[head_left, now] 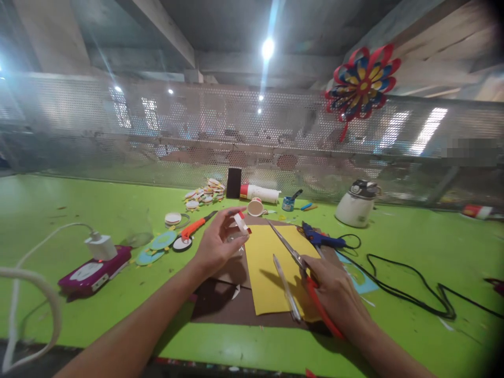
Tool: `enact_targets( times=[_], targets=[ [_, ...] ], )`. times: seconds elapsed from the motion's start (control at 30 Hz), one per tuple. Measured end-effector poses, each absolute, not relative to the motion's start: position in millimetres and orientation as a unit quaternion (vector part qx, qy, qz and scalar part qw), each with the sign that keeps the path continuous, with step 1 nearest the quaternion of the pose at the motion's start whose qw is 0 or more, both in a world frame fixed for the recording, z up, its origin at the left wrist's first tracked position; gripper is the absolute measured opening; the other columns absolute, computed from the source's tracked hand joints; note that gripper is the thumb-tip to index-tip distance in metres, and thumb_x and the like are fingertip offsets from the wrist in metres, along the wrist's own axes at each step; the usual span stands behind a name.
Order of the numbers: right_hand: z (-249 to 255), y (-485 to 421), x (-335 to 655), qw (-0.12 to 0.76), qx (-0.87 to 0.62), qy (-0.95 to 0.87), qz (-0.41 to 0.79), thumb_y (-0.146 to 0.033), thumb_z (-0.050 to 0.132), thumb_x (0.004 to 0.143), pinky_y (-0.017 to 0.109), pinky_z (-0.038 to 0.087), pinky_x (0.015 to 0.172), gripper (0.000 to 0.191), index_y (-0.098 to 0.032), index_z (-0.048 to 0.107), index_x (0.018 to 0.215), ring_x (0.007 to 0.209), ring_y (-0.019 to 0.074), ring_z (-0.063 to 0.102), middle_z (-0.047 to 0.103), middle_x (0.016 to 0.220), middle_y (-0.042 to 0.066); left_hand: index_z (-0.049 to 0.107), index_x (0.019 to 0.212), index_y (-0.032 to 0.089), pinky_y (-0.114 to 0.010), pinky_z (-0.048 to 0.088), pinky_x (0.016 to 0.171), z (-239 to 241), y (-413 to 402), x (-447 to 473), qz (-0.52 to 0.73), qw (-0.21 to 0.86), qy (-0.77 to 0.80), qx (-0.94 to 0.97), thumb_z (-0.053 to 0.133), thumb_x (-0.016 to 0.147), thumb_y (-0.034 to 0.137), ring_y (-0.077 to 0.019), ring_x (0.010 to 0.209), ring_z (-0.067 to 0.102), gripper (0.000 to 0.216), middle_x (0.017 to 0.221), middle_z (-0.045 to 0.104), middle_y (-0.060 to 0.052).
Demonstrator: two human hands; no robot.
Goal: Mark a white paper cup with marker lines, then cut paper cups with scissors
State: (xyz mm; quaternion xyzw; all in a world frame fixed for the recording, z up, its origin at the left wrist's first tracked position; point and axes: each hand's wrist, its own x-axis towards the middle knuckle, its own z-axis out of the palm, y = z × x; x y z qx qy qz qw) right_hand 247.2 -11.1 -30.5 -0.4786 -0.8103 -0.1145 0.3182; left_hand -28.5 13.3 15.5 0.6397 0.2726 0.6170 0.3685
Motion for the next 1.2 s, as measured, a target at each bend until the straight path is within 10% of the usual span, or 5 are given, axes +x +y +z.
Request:
enact_targets(
  times=[1.2],
  targets=[
    [-31.3,-3.9,248.0,0.256,-0.589,-0.762,-0.086,-0.02,0.049,0.088,0.031,0.043,0.064,0.031,-0.024,0.068,0.112,0.078,0.026,0.07,0.075,0.086,0.007,0.042,0.125,0.022,-0.039,0.054,0.102,-1.8,19.5,-25.7,0.637,0.249,0.28,0.674,0.074,0.078,0.017,-0.0243,0.123,0.06,0.057,0.134,0.058,-0.015]
  ],
)
